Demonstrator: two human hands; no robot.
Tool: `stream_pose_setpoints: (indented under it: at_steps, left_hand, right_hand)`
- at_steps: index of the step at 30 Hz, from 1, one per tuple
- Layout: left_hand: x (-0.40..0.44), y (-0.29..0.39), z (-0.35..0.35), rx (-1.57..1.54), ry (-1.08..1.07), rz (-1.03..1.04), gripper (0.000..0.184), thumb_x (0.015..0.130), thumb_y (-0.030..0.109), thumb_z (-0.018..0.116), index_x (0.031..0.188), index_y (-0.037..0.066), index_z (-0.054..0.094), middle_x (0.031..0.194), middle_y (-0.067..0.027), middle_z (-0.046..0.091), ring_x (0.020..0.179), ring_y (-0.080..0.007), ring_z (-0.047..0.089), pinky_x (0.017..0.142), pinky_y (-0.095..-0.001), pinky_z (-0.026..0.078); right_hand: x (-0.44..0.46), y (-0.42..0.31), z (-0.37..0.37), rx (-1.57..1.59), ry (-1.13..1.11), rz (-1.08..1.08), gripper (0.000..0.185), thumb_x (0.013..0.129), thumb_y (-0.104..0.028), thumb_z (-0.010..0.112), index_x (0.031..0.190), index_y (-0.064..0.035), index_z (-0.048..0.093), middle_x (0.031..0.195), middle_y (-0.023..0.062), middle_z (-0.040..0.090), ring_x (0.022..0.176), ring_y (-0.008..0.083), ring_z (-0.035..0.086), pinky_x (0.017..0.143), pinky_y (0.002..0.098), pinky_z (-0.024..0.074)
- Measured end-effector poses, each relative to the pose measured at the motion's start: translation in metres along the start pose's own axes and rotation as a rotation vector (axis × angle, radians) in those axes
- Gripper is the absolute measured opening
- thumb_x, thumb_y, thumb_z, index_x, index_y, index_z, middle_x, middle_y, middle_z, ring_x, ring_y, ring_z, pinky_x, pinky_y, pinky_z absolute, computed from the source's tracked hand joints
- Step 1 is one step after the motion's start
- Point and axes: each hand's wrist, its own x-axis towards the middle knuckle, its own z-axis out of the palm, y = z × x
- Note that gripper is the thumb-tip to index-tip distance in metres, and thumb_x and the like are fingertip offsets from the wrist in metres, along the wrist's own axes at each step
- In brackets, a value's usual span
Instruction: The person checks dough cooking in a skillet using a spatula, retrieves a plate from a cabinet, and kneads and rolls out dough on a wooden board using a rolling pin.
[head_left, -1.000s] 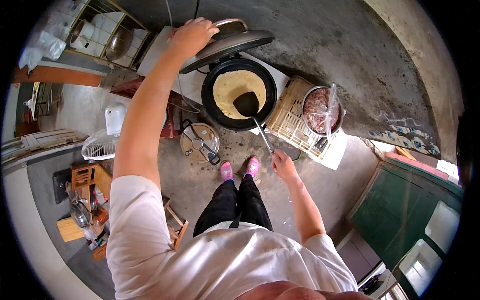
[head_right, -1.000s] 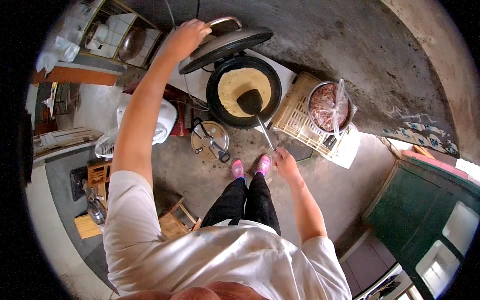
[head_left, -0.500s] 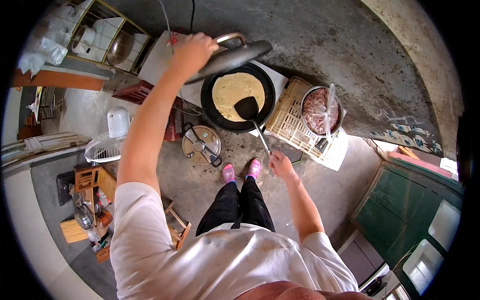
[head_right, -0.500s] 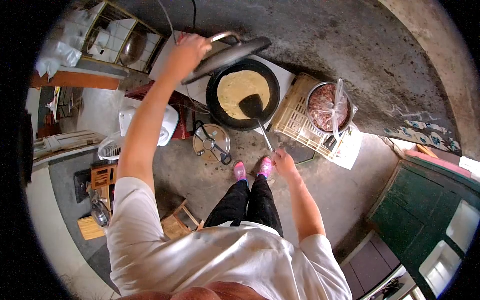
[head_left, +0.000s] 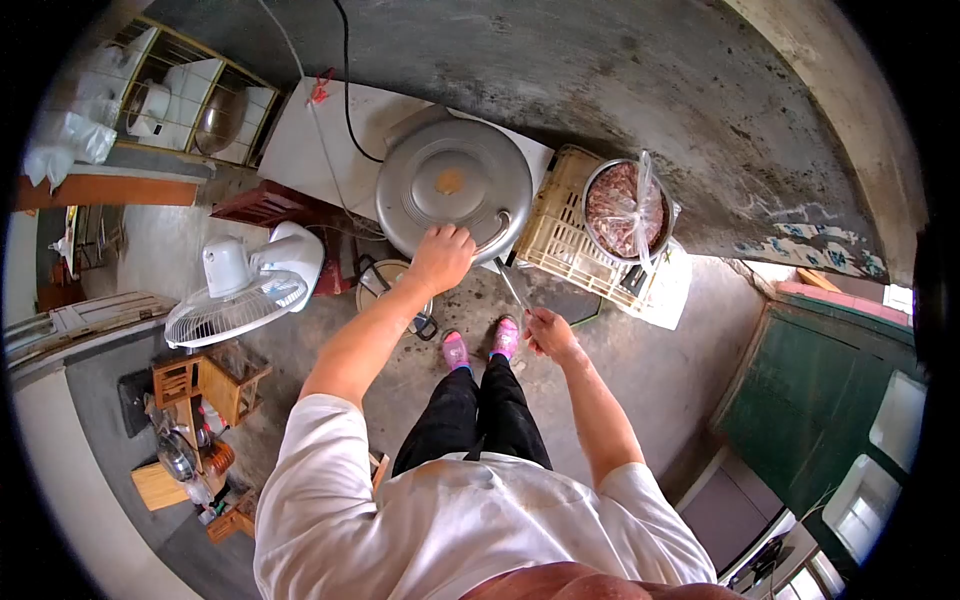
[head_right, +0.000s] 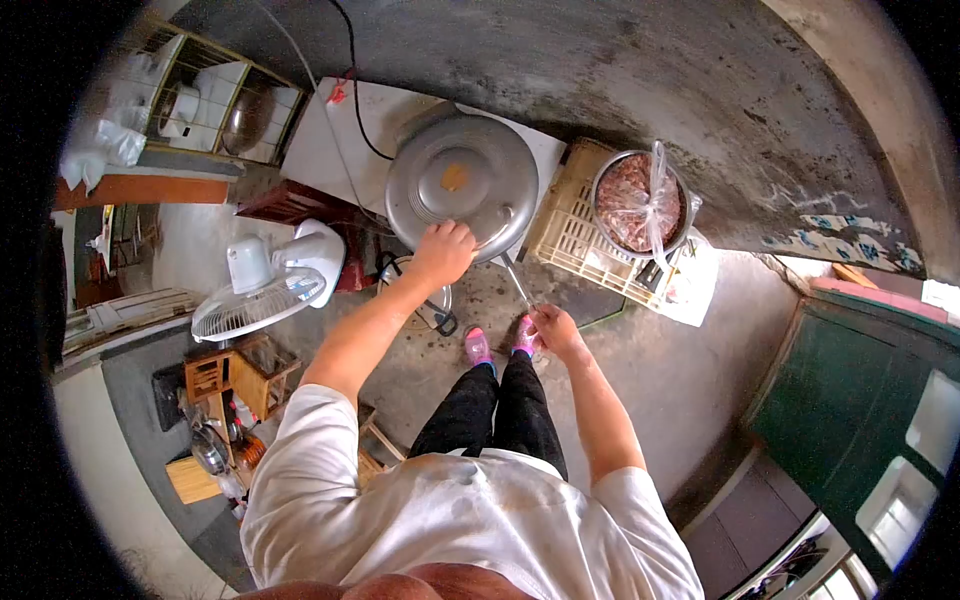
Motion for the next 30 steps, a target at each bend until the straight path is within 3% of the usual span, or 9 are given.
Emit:
stream_pose_setpoints:
  at_steps: [11,20,30]
  left_hand:
    - [-0.002,0.007,0.033,0.027,-0.054,-0.039,0.022,0.075,0.028,0.060,0.084,0.008,0.060,0.091,-0.0049,0.055,0.094,-0.0228,0.051,0.077,-0.0394,0.041]
    - [-0.002,0.013,0.028,-0.037,-0.072,-0.114,0.021,0.076,0.026,0.060,0.085,0.007,0.060,0.093,-0.0062,0.055,0.095,-0.0243,0.050,0.077,-0.0405,0.043]
    - [-0.001,0.018,0.023,-0.075,-0.069,-0.176,0.026,0.075,0.026,0.062,0.090,0.006,0.057,0.097,-0.0086,0.053,0.098,-0.0259,0.049,0.079,-0.0416,0.042]
  right_hand:
    - [-0.001,0.006,0.001,-0.054,-0.018,0.029,0.033,0.089,-0.034,0.048,0.088,-0.0023,0.057,0.070,0.0058,0.061,0.057,0.0140,0.059,0.049,0.0276,0.0486]
    - [-0.004,0.006,-0.002,0.000,-0.058,0.024,0.029,0.089,-0.026,0.047,0.102,-0.0016,0.056,0.075,0.0072,0.062,0.060,0.0153,0.060,0.050,0.0273,0.0494]
    - [0.000,0.007,-0.003,-0.003,-0.059,0.047,0.030,0.087,-0.025,0.051,0.103,-0.0006,0.056,0.077,0.0081,0.063,0.062,0.0159,0.061,0.053,0.0289,0.0496]
